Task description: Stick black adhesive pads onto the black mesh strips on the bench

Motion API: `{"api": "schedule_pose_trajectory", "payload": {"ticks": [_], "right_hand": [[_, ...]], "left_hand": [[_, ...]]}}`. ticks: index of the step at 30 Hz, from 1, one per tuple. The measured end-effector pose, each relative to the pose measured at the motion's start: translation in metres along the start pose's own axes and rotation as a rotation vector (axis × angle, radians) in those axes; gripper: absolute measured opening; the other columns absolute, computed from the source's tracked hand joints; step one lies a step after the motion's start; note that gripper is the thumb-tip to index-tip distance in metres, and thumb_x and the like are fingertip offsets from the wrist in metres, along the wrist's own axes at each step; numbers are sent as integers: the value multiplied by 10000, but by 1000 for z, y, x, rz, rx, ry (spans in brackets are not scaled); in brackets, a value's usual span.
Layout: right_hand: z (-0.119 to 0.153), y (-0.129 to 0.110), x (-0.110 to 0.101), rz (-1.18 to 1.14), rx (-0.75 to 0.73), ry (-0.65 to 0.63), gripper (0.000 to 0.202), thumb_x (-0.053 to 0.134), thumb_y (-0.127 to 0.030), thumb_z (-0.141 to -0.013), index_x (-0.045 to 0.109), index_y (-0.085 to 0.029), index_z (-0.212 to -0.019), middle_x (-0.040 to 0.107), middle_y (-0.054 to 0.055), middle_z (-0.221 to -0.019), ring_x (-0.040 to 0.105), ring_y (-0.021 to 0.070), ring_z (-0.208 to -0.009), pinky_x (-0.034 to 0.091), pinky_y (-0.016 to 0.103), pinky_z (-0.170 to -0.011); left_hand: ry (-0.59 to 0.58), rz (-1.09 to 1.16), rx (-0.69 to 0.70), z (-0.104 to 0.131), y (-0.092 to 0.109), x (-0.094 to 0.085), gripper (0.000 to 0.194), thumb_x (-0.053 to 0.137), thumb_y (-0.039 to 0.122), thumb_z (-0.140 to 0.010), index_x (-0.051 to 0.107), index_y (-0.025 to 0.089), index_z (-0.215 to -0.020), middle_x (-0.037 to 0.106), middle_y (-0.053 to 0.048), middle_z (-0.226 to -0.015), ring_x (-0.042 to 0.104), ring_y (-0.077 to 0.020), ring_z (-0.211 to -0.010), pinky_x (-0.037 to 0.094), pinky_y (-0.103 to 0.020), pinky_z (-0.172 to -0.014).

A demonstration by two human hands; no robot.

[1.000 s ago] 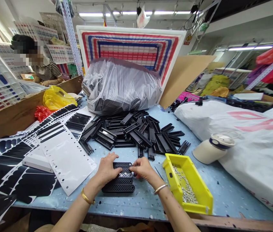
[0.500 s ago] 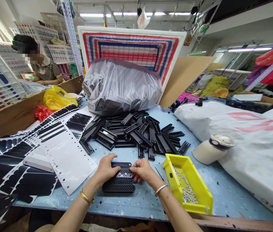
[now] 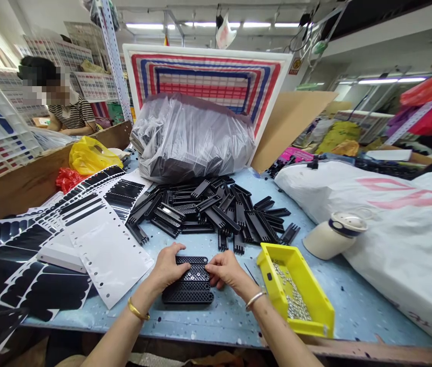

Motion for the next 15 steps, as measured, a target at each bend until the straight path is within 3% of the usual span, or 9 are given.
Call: {"api": "schedule_pose_trajectory", "payload": {"ticks": [8, 15], "right_hand": [[0, 0, -5, -13, 21, -18, 307, 763, -402, -595, 633, -134, -667, 666, 36, -535, 650, 159, -488, 465, 191, -376], [-3, 2, 5, 45, 14, 58, 161, 710, -252, -667, 598, -148, -619, 602, -15, -439, 579, 113, -392, 425, 161, -338]], "left_hand": [[0, -3, 1, -1, 0, 1, 515, 731, 190, -696, 660, 115, -1201, 652, -160, -1265, 526, -291, -1285, 404, -361, -1078], [12, 0, -11, 2, 0, -4, 539, 737, 175, -681, 652, 107, -1210, 664, -142, -1243, 574, -299, -1216, 417, -372, -1063]]}}
Point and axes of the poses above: each hand's wrist, its own z-axis away from the middle knuckle, its own x-axis out of the palm, y = z × x, the point moved 1 cm from there along -z, towards the middle knuckle
